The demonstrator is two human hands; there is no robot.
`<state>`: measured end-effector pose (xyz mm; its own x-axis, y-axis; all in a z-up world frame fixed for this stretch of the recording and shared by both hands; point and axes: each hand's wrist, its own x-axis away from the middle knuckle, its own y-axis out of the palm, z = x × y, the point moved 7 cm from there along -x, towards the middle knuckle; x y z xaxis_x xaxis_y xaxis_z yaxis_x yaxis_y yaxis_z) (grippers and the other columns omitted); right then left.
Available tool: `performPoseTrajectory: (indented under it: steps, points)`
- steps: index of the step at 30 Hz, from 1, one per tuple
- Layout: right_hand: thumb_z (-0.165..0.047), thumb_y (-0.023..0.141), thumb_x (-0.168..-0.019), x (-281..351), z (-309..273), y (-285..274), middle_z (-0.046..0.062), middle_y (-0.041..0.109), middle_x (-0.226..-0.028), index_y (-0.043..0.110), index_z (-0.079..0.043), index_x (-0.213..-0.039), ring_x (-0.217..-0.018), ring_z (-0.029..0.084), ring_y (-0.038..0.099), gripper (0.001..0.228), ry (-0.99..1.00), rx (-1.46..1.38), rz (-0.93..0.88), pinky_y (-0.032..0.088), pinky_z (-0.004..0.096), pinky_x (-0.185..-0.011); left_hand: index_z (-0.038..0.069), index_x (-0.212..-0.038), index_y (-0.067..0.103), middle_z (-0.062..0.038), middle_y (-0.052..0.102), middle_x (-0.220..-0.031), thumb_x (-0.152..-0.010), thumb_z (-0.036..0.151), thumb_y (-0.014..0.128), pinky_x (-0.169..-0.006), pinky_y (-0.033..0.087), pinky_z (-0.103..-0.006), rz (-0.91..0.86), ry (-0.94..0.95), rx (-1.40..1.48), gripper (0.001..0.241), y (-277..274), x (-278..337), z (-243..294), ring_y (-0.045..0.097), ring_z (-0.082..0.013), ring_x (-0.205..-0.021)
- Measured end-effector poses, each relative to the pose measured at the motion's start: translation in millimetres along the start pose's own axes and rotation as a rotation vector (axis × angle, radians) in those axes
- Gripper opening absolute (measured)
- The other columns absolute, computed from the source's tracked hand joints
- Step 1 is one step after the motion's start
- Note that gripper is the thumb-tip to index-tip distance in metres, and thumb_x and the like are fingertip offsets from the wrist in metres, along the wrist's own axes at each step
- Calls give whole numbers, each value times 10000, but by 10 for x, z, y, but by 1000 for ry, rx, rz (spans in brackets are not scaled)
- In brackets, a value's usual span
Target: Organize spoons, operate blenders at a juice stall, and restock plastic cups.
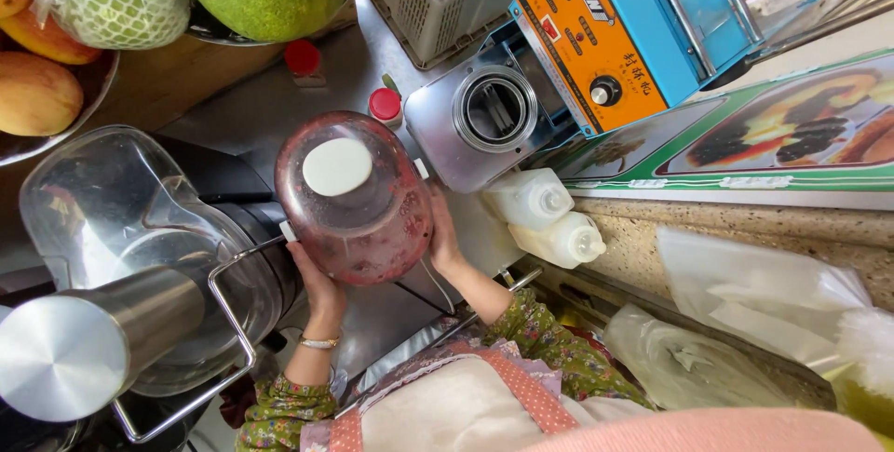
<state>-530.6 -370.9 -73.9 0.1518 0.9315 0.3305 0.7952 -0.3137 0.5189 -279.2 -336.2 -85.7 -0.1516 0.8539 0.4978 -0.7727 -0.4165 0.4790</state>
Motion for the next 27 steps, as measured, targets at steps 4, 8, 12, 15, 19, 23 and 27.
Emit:
performPoseTrajectory:
  steps: [4, 8, 12, 15, 19, 23, 27]
  points:
    - [-356, 423, -1053, 197, -454, 233, 80, 562, -1504, 509, -42, -1474, -1411, 196, 487, 533, 110, 110, -5, 350, 327, -1196, 105, -1596, 318, -37, 373, -1639, -972, 707, 389, -1227, 267, -400, -4, -25, 5, 870, 22, 25, 15, 359, -219, -1492]
    - [-59, 680, -960, 93, -1853, 1041, 66, 693, -1158, 641, -39, -1239, -1060, 143, 667, 282, -404, 801, 0, 553, 282, -903, 155, -1597, 298, -17, 383, -1624, -949, 708, 360, -1198, 293, -405, 6, -116, -11, 854, 88, 116, 54, 372, -205, -1475]
    - [-34, 729, -926, -1086, -2107, 1776, 83, 740, -959, 656, -22, -1124, -859, 182, 720, 212, -588, 1019, -129, 566, 303, -748, 123, -1590, 330, -33, 407, -1609, -980, 683, 370, -1193, 309, -413, 22, -109, 34, 829, -31, 145, -82, 389, -226, -1462]
    - [-60, 705, -871, -2375, -1218, 1285, 177, 742, -912, 701, -13, -984, -866, 316, 739, 122, -466, 1413, -345, 584, 412, -775, 168, -1595, 289, -6, 399, -1597, -991, 636, 365, -1195, 298, -394, -16, -70, 50, 768, -74, 126, -124, 374, -204, -1465]
    - [-141, 741, -738, -3597, -114, 1017, 210, 736, -998, 755, -23, -978, -956, 370, 716, 268, -158, 2168, -607, 585, 477, -810, 158, -1622, 228, -4, 322, -1640, -1027, 573, 351, -1209, 248, -383, -15, -10, -21, 735, -177, 64, -216, 317, -194, -1489]
    - [-154, 759, -706, -3681, 172, 975, 213, 738, -1022, 780, -16, -972, -1010, 355, 722, 300, 76, 2212, -703, 588, 459, -864, 179, -1641, 166, 0, 258, -1684, -1013, 589, 306, -1224, 186, -365, -10, -21, -66, 763, -253, 87, -335, 241, -177, -1535]
    - [-158, 726, -766, -3787, 296, 964, 237, 716, -1044, 758, -12, -1001, -997, 385, 711, 278, 55, 2185, -625, 595, 472, -837, 191, -1649, 141, -41, 272, -1673, -1014, 562, 330, -1210, 215, -408, -30, -30, 71, 759, -174, 39, -333, 270, -227, -1516]
